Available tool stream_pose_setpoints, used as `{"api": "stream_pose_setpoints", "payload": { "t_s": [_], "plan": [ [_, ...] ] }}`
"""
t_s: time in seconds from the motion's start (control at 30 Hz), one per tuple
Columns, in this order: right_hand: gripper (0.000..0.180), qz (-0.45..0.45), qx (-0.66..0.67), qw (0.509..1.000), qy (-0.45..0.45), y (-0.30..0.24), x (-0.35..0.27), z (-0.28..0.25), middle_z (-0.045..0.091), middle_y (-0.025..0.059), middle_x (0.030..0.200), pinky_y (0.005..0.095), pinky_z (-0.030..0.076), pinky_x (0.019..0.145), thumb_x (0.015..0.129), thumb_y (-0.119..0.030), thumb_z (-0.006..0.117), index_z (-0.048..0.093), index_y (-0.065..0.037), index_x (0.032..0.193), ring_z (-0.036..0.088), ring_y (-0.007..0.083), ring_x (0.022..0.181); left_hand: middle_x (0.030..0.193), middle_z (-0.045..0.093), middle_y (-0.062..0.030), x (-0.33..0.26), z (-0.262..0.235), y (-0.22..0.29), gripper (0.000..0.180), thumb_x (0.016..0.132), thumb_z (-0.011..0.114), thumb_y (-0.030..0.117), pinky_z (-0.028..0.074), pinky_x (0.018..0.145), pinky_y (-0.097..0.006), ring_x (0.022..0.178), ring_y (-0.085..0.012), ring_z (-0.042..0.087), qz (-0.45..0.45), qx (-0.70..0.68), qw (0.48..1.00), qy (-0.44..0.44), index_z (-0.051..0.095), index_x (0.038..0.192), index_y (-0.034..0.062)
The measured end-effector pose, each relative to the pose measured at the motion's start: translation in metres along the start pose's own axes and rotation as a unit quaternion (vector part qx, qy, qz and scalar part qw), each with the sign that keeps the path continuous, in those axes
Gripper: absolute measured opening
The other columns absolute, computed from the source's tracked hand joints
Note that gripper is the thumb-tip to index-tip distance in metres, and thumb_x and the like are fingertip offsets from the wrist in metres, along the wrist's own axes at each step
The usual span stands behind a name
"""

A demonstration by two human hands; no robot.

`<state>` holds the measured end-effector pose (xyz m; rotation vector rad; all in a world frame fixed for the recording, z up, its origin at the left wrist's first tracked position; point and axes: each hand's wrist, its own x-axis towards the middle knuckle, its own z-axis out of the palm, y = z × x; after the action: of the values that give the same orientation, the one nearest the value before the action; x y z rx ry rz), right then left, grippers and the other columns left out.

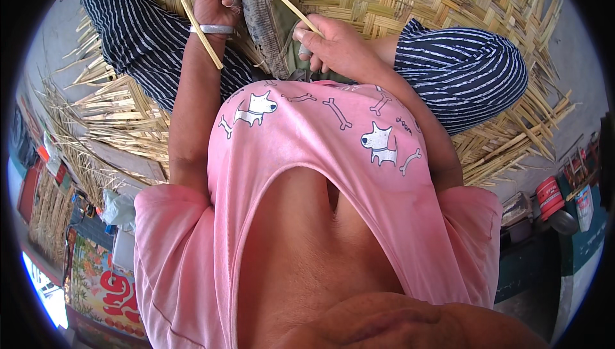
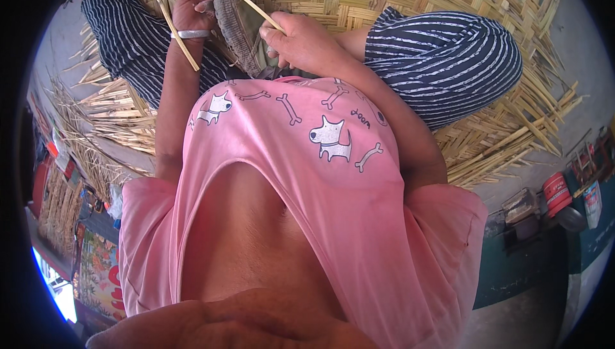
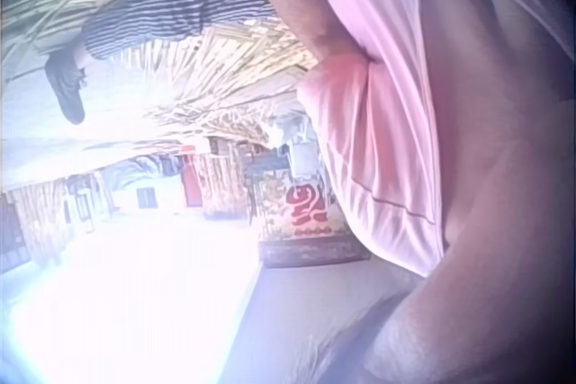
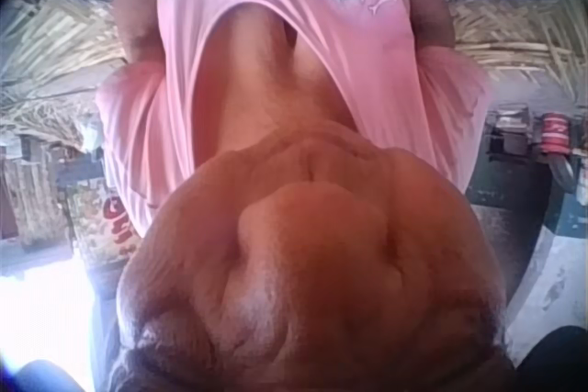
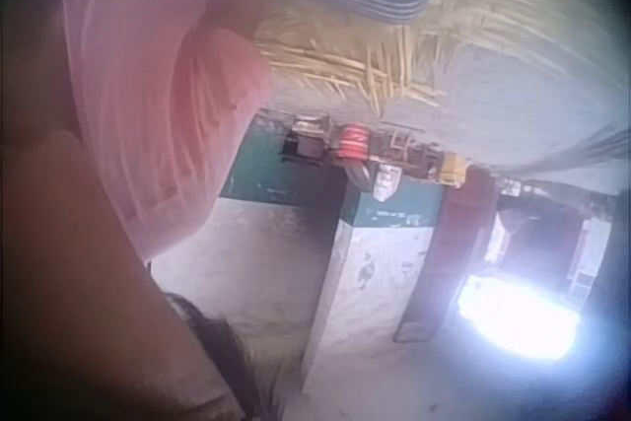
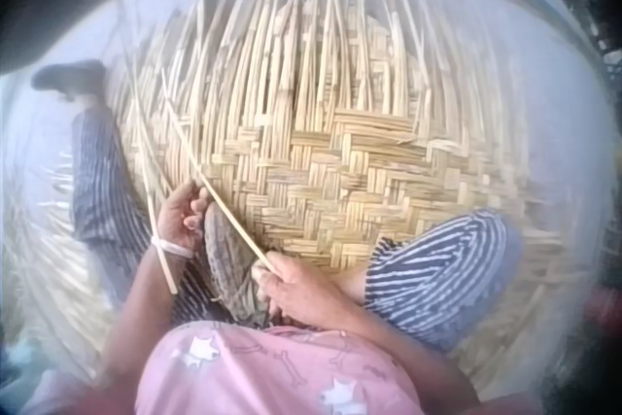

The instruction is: The person sits on the floor and weaves thin bamboo strips into a large circular basket base. They interlace the strips by hand, pulling them through the existing weave to expand the pattern.

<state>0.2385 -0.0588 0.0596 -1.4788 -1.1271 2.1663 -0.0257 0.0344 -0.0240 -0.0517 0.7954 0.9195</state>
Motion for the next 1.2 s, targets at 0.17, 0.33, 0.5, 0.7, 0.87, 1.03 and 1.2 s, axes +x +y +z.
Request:
{"api": "stream_pose_setpoints", "payload": {
  "t_s": [0.17,0.33,0.5,0.7,0.87,1.03,1.2],
  "plan": [
    [0.032,-0.003,0.003,1.0,0.003,-0.001,0.0,0.0,0.069,0.0068,0.082,0.0303,0.054,0.056,0.105,-0.032,0.054,0.063,-0.003,0.115,0.065,0.0127,0.063,0.087,0.064,-0.0033,-0.002,0.008,-0.001,0.032,0.107,0.053,0.032,0.04,0.038,-0.011,0.058,-0.0042,0.055,0.005,0.002,1.0,0.014,0.062,0.114,0.0022],
    [0.032,-0.005,0.007,1.0,0.005,0.0,0.0,0.001,0.069,0.0066,0.082,0.0304,0.053,0.056,0.105,-0.031,0.054,0.063,-0.003,0.115,0.065,0.0128,0.062,0.083,0.061,-0.0016,0.001,-0.002,0.003,0.032,0.108,0.052,0.033,0.036,0.037,-0.011,0.053,-0.0038,0.05,-0.038,0.024,0.997,-0.059,0.061,0.112,0.0025],
    [0.032,-0.005,0.006,1.0,0.006,0.001,0.0,0.0,0.069,0.0067,0.082,0.0305,0.054,0.056,0.105,-0.032,0.054,0.063,-0.003,0.115,0.065,0.0129,0.062,0.078,0.058,-0.0007,0.0,0.019,-0.002,0.033,0.108,0.051,0.033,0.034,0.036,-0.011,0.049,-0.0037,0.045,0.01,0.038,0.998,0.049,0.061,0.111,0.0024],
    [0.032,-0.004,0.011,1.0,0.003,0.002,0.001,0.001,0.069,0.0068,0.083,0.0307,0.054,0.056,0.105,-0.032,0.054,0.063,-0.003,0.115,0.065,0.0131,0.063,0.085,0.061,-0.003,0.004,-0.004,0.002,0.033,0.108,0.051,0.033,0.034,0.036,-0.012,0.056,-0.0038,0.048,-0.003,0.033,0.999,-0.008,0.06,0.112,0.0012],
    [0.032,0.001,0.015,1.0,0.004,0.002,0.002,0.001,0.069,0.0068,0.083,0.0307,0.054,0.056,0.105,-0.032,0.053,0.063,-0.003,0.115,0.065,0.013,0.063,0.086,0.061,-0.0034,0.002,0.007,0.0,0.033,0.108,0.051,0.033,0.034,0.037,-0.012,0.058,-0.0037,0.049,0.004,0.022,0.999,0.023,0.06,0.112,0.0011],
    [0.032,0.001,0.013,1.0,0.002,0.0,0.001,0.0,0.069,0.0067,0.082,0.0307,0.053,0.056,0.104,-0.033,0.054,0.064,-0.004,0.114,0.065,0.0132,0.063,0.087,0.061,-0.0035,0.001,0.004,0.001,0.033,0.108,0.051,0.033,0.034,0.036,-0.012,0.058,-0.0037,0.049,-0.006,0.015,1.0,0.023,0.06,0.112,0.0013],
    [0.032,-0.006,0.015,1.0,0.003,0.0,0.001,0.0,0.069,0.0065,0.082,0.0307,0.053,0.057,0.104,-0.033,0.054,0.064,-0.003,0.113,0.066,0.0136,0.064,0.087,0.061,-0.0038,0.0,0.008,0.0,0.032,0.108,0.052,0.031,0.033,0.036,-0.011,0.059,-0.0035,0.049,0.014,0.033,0.999,0.021,0.06,0.113,0.0015]
  ]
}}
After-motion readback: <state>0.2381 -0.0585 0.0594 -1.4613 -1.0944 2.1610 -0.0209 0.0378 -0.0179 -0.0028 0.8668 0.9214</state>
